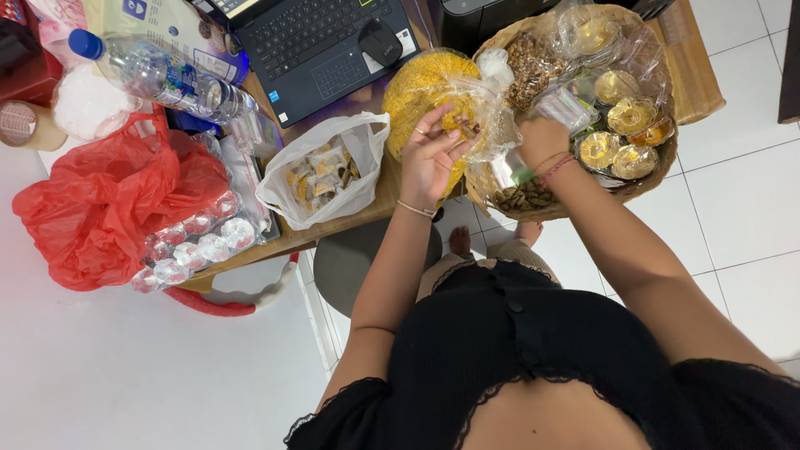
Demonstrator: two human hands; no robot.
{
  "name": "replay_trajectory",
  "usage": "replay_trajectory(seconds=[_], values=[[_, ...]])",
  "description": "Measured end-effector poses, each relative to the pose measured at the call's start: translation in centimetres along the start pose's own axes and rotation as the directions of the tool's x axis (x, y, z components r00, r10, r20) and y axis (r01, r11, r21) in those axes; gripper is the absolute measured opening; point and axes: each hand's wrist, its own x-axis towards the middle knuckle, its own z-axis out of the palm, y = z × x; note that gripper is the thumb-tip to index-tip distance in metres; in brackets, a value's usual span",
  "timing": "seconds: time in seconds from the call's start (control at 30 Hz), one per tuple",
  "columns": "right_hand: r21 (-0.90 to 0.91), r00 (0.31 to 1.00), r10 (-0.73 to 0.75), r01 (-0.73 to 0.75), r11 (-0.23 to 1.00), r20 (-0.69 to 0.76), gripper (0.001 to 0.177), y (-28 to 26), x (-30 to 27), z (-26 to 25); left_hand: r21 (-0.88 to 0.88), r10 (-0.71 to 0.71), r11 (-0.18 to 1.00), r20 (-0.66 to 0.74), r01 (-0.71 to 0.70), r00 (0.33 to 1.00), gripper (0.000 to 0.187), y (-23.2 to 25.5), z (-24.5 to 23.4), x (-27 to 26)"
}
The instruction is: The person places small plastic bags into a larger yellow mesh bag by hand, picking up various items from a basket on a desk.
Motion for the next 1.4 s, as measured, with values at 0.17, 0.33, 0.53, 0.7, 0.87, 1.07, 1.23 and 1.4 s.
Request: replay_trajectory(seconds=[0.17, 0.33, 0.53, 0.7, 0.87, 1.07, 1.23, 1.4], values=[[0.347, 0.952, -0.017, 0.128, 0.929, -0.305, 0.010, 3.3, -0.8, -4.4, 0.066, -0.023, 0.998, -0.001, 0.023, 1.000, 0.040, -0.8, -0.2, 0.2], [0.689, 0.873, 0.053, 0.344, 0.639, -0.485, 0.003, 4.2, -4.3, -12.6, 0.220, -0.068, 0.973, -0.037, 0.074, 0.997, 0.036, -1.3, 0.9, 0.2], [0.619, 0.739, -0.080, 0.613, 0.492, -0.669, 0.006, 2.7, -6.1, -17.5, 0.313, -0.089, 0.945, -0.035, 0.095, 0.995, 0.035, -2.4, 2.3, 0.0], [0.621, 0.790, -0.168, 0.577, 0.530, -0.590, 0.012, 2.0, -5.9, -17.4, 0.346, -0.099, 0.932, -0.033, 0.105, 0.995, 0.033, -2.7, 2.8, -0.3], [0.665, 0.818, -0.128, 0.537, 0.519, -0.561, 0.015, 1.8, -6.6, -17.7, 0.311, -0.101, 0.945, -0.020, 0.103, 0.995, 0.029, -2.6, 3.0, -0.5], [0.703, 0.862, -0.083, 0.460, 0.543, -0.500, 0.016, 1.9, -7.3, -18.0, 0.323, -0.126, 0.941, 0.069, 0.097, 0.990, 0.026, -2.1, 4.6, -1.2], [0.628, 0.821, -0.146, 0.524, 0.575, -0.552, 0.021, 2.0, -8.0, -18.6, 0.532, -0.176, 0.844, 0.142, 0.075, 0.974, 0.033, -1.3, 6.0, -1.3], [0.589, 0.811, -0.147, 0.523, 0.616, -0.566, 0.010, 2.6, -7.7, -18.0, 0.587, -0.054, 0.809, 0.153, -0.046, 0.987, 0.013, -1.5, 6.8, -1.0]])
